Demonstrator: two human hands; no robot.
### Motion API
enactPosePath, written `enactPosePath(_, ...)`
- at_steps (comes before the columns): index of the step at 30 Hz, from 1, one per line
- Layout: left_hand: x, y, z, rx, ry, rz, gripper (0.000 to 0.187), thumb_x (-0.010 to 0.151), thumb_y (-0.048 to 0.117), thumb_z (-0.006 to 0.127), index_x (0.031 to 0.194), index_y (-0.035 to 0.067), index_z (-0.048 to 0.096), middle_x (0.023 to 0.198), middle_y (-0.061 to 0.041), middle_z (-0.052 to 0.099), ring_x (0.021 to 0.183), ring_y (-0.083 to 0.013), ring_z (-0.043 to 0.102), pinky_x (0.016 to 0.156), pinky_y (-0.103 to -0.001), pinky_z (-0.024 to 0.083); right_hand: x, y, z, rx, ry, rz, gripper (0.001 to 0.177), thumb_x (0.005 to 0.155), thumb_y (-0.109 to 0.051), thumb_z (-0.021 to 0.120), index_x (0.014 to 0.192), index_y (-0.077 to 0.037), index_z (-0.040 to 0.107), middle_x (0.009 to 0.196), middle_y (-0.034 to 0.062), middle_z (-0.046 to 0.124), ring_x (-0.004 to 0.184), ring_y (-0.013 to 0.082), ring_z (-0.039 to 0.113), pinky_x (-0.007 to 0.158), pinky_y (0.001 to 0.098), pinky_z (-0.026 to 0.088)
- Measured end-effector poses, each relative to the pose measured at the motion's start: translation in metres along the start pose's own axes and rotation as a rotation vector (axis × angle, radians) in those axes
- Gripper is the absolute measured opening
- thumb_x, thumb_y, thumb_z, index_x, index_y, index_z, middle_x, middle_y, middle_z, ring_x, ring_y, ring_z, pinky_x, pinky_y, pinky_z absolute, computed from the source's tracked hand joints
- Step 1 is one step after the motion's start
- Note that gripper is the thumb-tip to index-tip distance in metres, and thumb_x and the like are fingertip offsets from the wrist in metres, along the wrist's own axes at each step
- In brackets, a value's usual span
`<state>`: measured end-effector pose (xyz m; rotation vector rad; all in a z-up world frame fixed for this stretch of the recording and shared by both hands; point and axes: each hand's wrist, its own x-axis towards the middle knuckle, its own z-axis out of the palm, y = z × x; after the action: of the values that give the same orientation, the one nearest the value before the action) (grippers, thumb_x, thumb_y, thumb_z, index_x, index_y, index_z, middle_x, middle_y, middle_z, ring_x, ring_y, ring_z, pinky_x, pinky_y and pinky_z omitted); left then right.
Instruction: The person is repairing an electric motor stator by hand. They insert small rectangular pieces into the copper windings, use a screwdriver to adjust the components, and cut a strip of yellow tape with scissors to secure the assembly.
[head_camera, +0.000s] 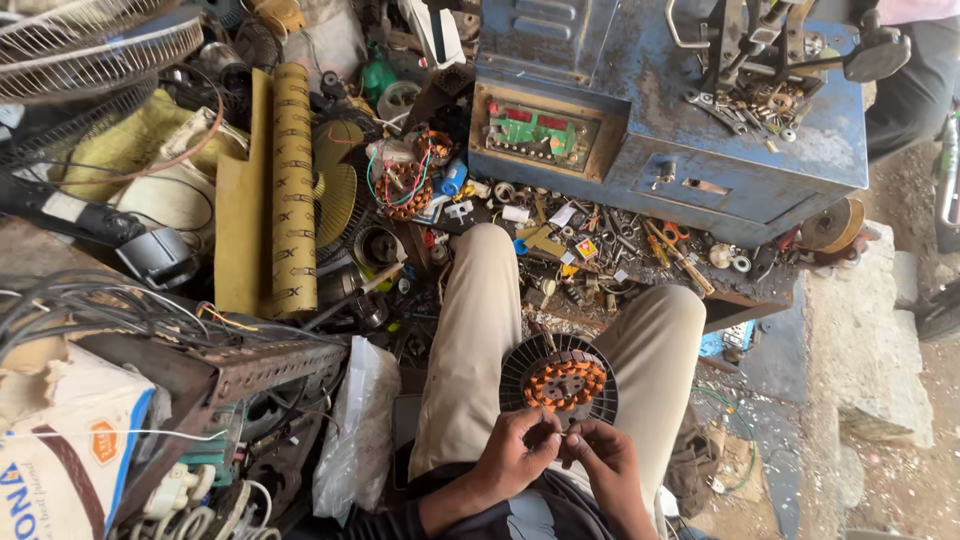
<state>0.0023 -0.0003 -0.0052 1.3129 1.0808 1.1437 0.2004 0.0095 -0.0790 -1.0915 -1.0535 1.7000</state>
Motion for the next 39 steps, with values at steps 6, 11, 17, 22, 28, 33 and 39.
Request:
enactPosePath(6, 0.002, -0.019, 0.005, -0.278, -0.012, -0.079, 0.004, 0.100, 0.001, 0.063, 0.099, -0.002, 0.061, 0.081, -0.004, 0.067, 0.074, -0.0090, 0.067, 0.069, -0.025, 0.056, -0.001, -0.005, 0.005, 0.106, -0.006, -0.043, 0.012, 0.090, -0.004, 0.070, 0.095, 0.006, 0.070, 0.080, 0.0082, 0.072, 0.069, 0.0163, 0.067, 0.067, 0.0316, 0.057)
enactPosePath(11, 0.001, -0.026, 0.014, -0.460, -0.028, -0.140, 0.003, 0.100, 0.001, 0.061, 0.099, 0.000, 0.058, 0.081, -0.003, 0.067, 0.074, -0.0081, 0.067, 0.068, -0.025, 0.056, -0.003, 0.006, 0.004, 0.149, 0.047, -0.089, 0.008, 0.090, 0.000, 0.070, 0.094, 0.007, 0.070, 0.079, 0.0095, 0.071, 0.069, 0.0160, 0.065, 0.065, 0.0314, 0.055)
enactPosePath(17, -0.001, -0.013, 0.011, -0.255, -0.028, -0.059, 0.006, 0.101, 0.001, 0.062, 0.097, -0.001, 0.058, 0.079, -0.004, 0.068, 0.073, -0.0081, 0.067, 0.066, -0.025, 0.055, -0.001, 0.009, 0.006, 0.068, 0.093, -0.108, 0.009, 0.093, -0.001, 0.069, 0.090, 0.007, 0.069, 0.075, 0.0081, 0.070, 0.069, 0.0147, 0.065, 0.065, 0.0295, 0.055)
enactPosePath(22, 0.000, -0.018, 0.014, -0.526, -0.002, -0.130, 0.003, 0.100, 0.004, 0.060, 0.099, 0.001, 0.059, 0.079, -0.003, 0.067, 0.070, -0.0079, 0.065, 0.067, -0.025, 0.056, -0.004, 0.011, 0.012, 0.145, 0.092, -0.114, 0.008, 0.087, 0.001, 0.071, 0.093, 0.007, 0.070, 0.077, 0.0083, 0.070, 0.069, 0.0141, 0.064, 0.066, 0.0292, 0.055)
enactPosePath(28, 0.001, -0.027, 0.019, -0.307, 0.032, -0.060, 0.002, 0.101, 0.000, 0.062, 0.100, -0.001, 0.060, 0.083, -0.002, 0.064, 0.075, -0.0067, 0.061, 0.066, -0.024, 0.051, -0.002, 0.014, 0.018, 0.202, 0.158, -0.178, 0.008, 0.087, 0.004, 0.071, 0.094, 0.007, 0.070, 0.080, 0.0099, 0.070, 0.069, 0.0149, 0.064, 0.065, 0.0295, 0.053)
enactPosePath(33, 0.002, -0.017, 0.015, -0.365, 0.039, -0.059, 0.007, 0.093, 0.001, 0.063, 0.100, 0.001, 0.060, 0.086, -0.001, 0.062, 0.076, -0.0063, 0.060, 0.068, -0.024, 0.051, 0.002, 0.013, 0.021, 0.188, 0.214, -0.163, 0.006, 0.087, 0.001, 0.069, 0.092, 0.006, 0.069, 0.083, 0.0101, 0.073, 0.069, 0.0168, 0.069, 0.064, 0.0302, 0.058)
enactPosePath(39, 0.002, -0.003, 0.010, -0.114, 0.082, 0.049, 0.010, 0.094, 0.010, 0.068, 0.096, 0.002, 0.063, 0.087, -0.002, 0.062, 0.074, -0.0086, 0.059, 0.065, -0.026, 0.050, -0.008, 0.004, 0.015, -0.073, 0.193, -0.238, 0.004, 0.091, 0.002, 0.069, 0.093, 0.005, 0.068, 0.082, 0.0101, 0.074, 0.071, 0.0159, 0.072, 0.066, 0.0284, 0.061)
